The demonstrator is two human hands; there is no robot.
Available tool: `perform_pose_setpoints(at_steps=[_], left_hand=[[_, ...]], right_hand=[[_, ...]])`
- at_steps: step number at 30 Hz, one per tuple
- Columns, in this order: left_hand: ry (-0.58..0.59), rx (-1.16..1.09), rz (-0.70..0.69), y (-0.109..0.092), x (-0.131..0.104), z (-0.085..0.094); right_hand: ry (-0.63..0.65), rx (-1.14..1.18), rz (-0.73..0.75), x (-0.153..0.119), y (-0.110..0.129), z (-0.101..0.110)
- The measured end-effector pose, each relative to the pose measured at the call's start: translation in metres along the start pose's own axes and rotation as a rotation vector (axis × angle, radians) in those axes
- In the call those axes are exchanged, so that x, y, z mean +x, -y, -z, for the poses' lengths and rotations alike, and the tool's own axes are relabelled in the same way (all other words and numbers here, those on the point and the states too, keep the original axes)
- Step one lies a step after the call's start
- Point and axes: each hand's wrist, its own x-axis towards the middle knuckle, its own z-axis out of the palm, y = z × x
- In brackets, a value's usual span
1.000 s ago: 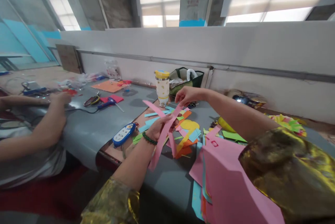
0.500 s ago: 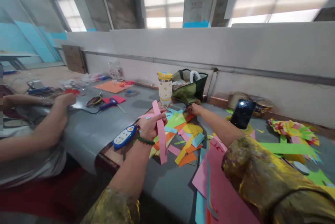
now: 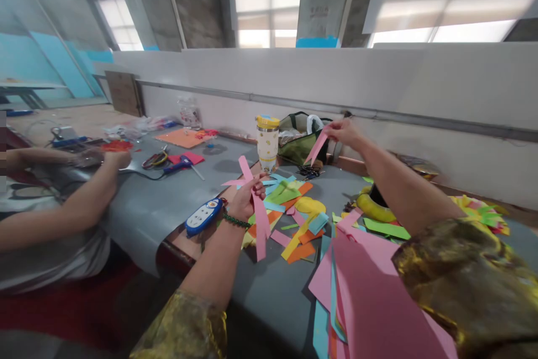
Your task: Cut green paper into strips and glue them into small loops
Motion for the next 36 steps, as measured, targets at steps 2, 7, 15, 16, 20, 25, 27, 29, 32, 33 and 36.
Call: perform_pose_setpoints(at_steps=[2, 7, 15, 16, 20, 25, 27, 29, 32, 33, 36], left_hand=[[0.014, 0.007, 0.002, 0.001, 0.000, 0.000], [0.054, 0.034, 0.039, 0.004, -0.003, -0.004], [0.075, 0.018, 0.054, -0.004, -0.006, -0.001], [0.069, 0.019, 0.062, -0.005, -0.005, -0.001], [0.035, 0.050, 0.124, -0.004, -0.005, -0.004], [0.005, 0.108, 0.148, -0.003, -0.008, -0.010], [-0.004, 0.132, 0.143, -0.004, -0.010, -0.013], [-0.010, 0.157, 0.136, -0.004, -0.012, -0.017], [0.006, 0.187, 0.140, -0.005, -0.016, -0.023], [-0.005, 0.218, 0.136, -0.005, -0.018, -0.025], [0.002, 0.291, 0.137, -0.003, -0.023, -0.031]], right_hand=[[0.004, 0.071, 0.068, -0.012, 0.022, 0.028], [0.306, 0.288, 0.220, -0.047, 0.073, 0.056], [0.422, 0.377, -0.138, -0.050, 0.038, -0.010], [0.430, 0.391, -0.185, -0.051, 0.029, -0.017], [0.458, 0.411, -0.269, -0.065, 0.002, -0.032], [0.411, 0.415, -0.353, -0.084, -0.012, -0.019], [0.341, 0.415, -0.388, -0.092, -0.019, -0.003], [0.249, 0.414, -0.422, -0.104, -0.029, 0.021], [0.115, 0.386, -0.501, -0.132, -0.052, 0.063], [0.083, 0.370, -0.537, -0.145, -0.061, 0.076], [0.020, 0.318, -0.668, -0.189, -0.088, 0.104]])
